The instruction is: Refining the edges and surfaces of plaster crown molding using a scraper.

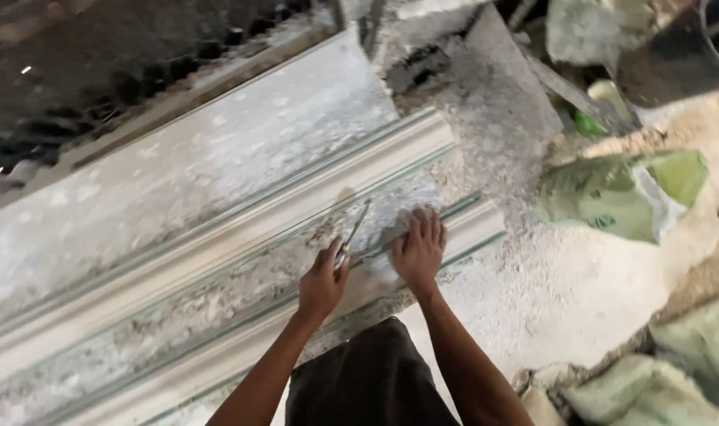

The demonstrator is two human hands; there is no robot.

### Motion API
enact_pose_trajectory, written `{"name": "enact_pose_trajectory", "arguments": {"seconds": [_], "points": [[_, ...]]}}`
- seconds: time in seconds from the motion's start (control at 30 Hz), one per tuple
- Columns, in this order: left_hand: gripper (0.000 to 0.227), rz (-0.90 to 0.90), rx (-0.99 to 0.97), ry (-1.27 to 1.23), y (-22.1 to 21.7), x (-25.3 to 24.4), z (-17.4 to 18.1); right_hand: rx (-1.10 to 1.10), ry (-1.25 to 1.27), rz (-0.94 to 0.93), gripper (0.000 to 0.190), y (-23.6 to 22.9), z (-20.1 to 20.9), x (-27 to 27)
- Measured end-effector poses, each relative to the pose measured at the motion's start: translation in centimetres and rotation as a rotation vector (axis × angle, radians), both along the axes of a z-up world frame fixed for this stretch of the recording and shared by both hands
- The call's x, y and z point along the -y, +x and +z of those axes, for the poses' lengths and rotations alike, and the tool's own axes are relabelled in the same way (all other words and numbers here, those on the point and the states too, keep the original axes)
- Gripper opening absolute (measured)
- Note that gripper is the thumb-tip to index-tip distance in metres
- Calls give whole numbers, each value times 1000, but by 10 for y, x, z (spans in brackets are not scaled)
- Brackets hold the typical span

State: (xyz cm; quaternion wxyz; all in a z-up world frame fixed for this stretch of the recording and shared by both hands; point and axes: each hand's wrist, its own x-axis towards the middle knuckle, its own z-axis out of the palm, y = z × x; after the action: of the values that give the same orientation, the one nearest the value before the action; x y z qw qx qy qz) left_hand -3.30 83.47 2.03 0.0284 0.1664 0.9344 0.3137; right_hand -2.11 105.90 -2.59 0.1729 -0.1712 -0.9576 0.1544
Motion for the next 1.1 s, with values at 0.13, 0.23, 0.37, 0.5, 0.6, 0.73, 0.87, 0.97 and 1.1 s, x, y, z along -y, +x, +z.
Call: {"name": "enact_pose_trajectory", "arguments": {"seconds": [0.13,0.23,0.37,0.5,0.6,0.73,0.87,0.97,1.1], "points": [[52,280,12,-79,91,109,0,-31,18,116,55,4,-6,-10],[57,438,20,1,144,173,8,-156,80,215,42,5,-26,-19],[58,689,58,204,216,242,13,-8,35,296,46,16,-44,17],[43,828,-35,581,290,318,-21,-191,-23,612,30,61,0,185],[47,888,40,648,346,405,-30,-282,-192,834,29,104,22,345],[41,1050,40,663,421,521,1,-139,-569,983,36,169,57,532],[26,1255,78,709,459,606,19,184,-705,1135,26,191,87,661],[33,1368,61,832,467,639,15,325,-712,1147,29,186,85,729],[50,1334,125,1018,473,680,14,254,-699,1265,31,173,55,803]]}}
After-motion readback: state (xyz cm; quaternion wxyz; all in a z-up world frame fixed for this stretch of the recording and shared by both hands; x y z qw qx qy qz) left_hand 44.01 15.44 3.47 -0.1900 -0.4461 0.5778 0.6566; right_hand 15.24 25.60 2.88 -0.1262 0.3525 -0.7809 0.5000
